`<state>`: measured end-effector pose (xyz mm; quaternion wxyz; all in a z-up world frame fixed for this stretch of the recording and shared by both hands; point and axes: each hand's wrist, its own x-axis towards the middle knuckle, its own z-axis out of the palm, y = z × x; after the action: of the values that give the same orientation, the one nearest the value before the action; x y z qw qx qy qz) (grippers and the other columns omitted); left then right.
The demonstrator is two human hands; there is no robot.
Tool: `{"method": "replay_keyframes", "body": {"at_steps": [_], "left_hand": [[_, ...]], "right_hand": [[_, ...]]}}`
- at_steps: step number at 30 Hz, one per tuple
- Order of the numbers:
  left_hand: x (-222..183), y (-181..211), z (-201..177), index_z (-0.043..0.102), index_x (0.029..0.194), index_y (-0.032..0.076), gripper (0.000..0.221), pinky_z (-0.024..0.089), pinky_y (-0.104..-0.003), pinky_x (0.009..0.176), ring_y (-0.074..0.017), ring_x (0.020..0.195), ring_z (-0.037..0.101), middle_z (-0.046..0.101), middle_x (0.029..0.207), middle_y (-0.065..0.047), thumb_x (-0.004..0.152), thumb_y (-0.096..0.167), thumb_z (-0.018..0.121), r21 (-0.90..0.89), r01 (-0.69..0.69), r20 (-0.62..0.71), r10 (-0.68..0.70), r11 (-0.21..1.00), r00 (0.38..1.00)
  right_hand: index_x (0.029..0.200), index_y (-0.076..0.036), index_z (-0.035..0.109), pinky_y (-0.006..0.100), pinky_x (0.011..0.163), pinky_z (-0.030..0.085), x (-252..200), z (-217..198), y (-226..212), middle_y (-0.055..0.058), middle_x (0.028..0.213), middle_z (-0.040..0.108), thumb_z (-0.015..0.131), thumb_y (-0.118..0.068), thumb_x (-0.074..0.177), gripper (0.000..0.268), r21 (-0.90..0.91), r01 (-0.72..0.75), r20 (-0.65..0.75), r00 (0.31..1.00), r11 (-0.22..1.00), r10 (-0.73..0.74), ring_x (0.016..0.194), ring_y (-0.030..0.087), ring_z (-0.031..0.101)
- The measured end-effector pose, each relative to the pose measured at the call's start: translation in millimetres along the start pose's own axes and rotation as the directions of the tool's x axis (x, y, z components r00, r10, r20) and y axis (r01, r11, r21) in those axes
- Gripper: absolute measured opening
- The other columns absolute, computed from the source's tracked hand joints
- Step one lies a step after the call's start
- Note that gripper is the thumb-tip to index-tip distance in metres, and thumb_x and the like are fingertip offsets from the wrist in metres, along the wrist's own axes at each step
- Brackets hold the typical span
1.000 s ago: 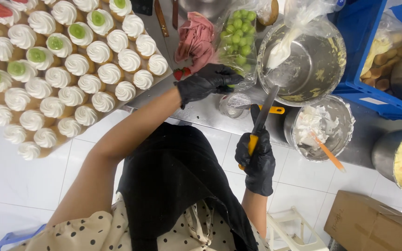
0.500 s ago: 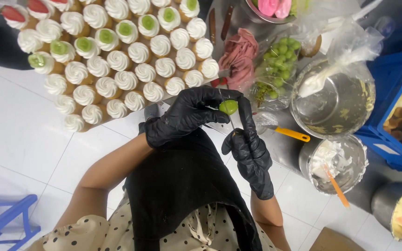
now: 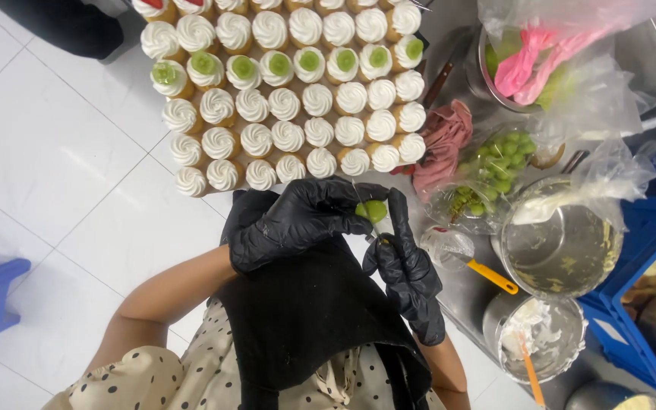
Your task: Decorating a large tray of frosted cupcakes with sliced strawberries, green grapes, and blueberries.
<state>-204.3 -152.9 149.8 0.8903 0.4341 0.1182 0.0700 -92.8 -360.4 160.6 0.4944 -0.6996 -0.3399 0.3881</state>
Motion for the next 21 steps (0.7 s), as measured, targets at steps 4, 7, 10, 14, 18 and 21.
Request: {"method": "replay_keyframes", "body": {"at_steps": [4,7,10,14,18,21], "left_hand": [[-18.1,-27.3,-8.4,0.063,0.137,-0.001,0.048,0.058,-0.033,0.101,-0.0147,0.113,0.068,0.073,0.125,-0.010,0.090,0.000,0.076,-0.023,0.057,-0.042,-0.058,0.998,0.997],[-29.8,-39.5,-13.4,0.061,0.138,-0.001,0.050,0.056,-0.031,0.103,-0.0135,0.117,0.067,0.072,0.126,-0.009,0.090,0.001,0.075,-0.098,0.015,-0.120,-0.027,0.995,0.992],[-41.4,-49.4,-18.5,0.063,0.136,-0.001,0.049,0.055,-0.029,0.101,-0.0131,0.114,0.067,0.073,0.122,-0.008,0.090,0.002,0.077,-0.162,0.061,-0.273,-0.104,0.985,0.956],[-59.3,-49.1,-24.5,0.069,0.129,-0.001,0.044,0.056,-0.028,0.096,-0.0135,0.108,0.069,0.075,0.116,-0.008,0.087,0.004,0.078,-0.243,0.010,-0.396,-0.108,0.970,0.912],[-80.4,-25.2,-25.4,0.071,0.126,-0.002,0.039,0.056,-0.028,0.091,-0.0127,0.104,0.069,0.075,0.113,-0.007,0.088,0.006,0.077,-0.322,0.013,-0.428,-0.158,0.947,0.890],[-91.8,-17.9,-28.0,0.071,0.124,-0.002,0.039,0.058,-0.028,0.091,-0.0139,0.102,0.071,0.076,0.112,-0.008,0.086,0.006,0.077,-0.318,0.016,-0.477,-0.174,0.948,0.861]], "right_hand": [[0.167,-0.012,0.020,0.024,0.071,0.051,13.9,10.7,11.1,0.003,0.119,0.065,0.052,-0.021,0.108,0.068,0.039,-0.030,0.062,0.998,0.999,0.027,0.073,0.009,0.059],[0.166,-0.014,0.025,0.025,0.073,0.052,28.9,8.6,65.2,0.005,0.135,0.062,0.054,-0.017,0.105,0.068,0.125,-0.105,0.158,0.984,0.987,0.084,0.078,0.009,0.061],[0.166,-0.012,0.029,0.026,0.077,0.052,43.9,4.7,127.8,0.007,0.144,0.053,0.055,-0.010,0.106,0.066,0.424,-0.285,0.342,0.929,0.860,0.139,0.087,0.011,0.060],[0.165,-0.006,0.037,0.027,0.088,0.050,60.7,11.8,143.3,0.011,0.154,0.047,0.056,-0.002,0.109,0.059,0.573,-0.387,0.499,0.864,0.723,0.067,0.109,0.014,0.059],[0.159,-0.006,0.041,0.030,0.104,0.048,76.8,36.8,76.8,0.010,0.153,0.052,0.061,-0.006,0.104,0.058,0.131,0.139,0.467,0.865,0.982,-0.185,0.128,0.020,0.058],[0.154,-0.004,0.045,0.034,0.109,0.049,81.1,49.7,47.7,0.011,0.146,0.059,0.064,-0.011,0.103,0.055,0.009,0.249,0.381,0.894,0.968,-0.234,0.129,0.026,0.062]]}}
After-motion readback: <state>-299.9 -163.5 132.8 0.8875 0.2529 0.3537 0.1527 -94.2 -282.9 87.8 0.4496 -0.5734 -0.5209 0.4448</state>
